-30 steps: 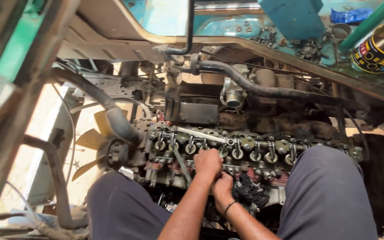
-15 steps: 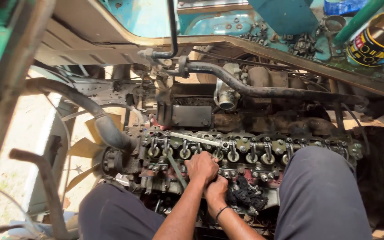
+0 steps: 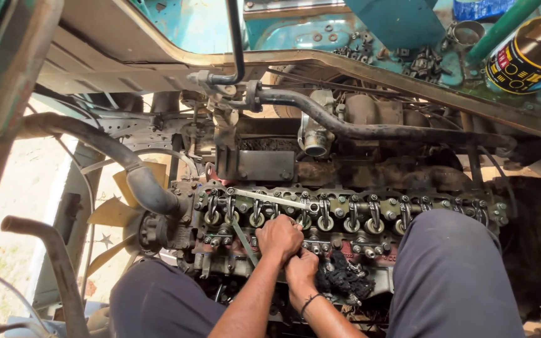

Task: The person uses two wrenches to adjust bolts on the exposed valve train of a vehicle engine. They repeatedly tighten and loosen the bolts while seated in the engine bay.

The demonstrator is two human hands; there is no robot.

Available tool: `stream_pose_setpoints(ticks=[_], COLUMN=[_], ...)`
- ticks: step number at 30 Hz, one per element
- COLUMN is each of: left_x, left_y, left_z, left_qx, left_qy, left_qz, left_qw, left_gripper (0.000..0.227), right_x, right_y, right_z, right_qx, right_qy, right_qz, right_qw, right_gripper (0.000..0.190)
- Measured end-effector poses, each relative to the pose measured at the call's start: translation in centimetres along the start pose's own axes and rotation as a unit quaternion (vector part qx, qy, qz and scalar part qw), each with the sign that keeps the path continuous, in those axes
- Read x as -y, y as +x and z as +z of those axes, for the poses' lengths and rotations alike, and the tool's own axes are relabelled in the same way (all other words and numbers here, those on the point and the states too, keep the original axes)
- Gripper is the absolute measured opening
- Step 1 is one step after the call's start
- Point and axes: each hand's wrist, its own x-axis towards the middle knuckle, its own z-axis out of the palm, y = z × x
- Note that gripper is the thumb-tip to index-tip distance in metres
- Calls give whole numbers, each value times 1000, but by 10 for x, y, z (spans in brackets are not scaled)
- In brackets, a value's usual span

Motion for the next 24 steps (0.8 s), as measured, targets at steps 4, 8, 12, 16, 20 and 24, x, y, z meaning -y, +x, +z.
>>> stream_pose_setpoints(ticks=[4,8,12,16,20,24], left_x=[0,1,6,9,18,12], left_y=[1,2,1,5,3,0], left_z=[-1,-4,3,4,12,3], left_qx=[-2,13,28,30,11,7], left_qy=[-30,1,43,67,63,49], left_qz=[-9,12,14,30,45,43], left_qw=[1000,1000,999,997,997,998], left_gripper=[24,23,24,23,24,25], right_x=[-4,11,3,10,10,-13], right_y=[8,-4,5,4,-3,10], right_z=[0,-4,-12,-16,-16,-9], right_qx=[-20,-26,-14,14,4,-34], right_qy=[-17,-192,-165,-219,-216,-162], right_qz=[2,-17,-43,22,-1,-41], right_qw=[1000,981,985,975,976,985], right_gripper=[19,15,13,15,15,15])
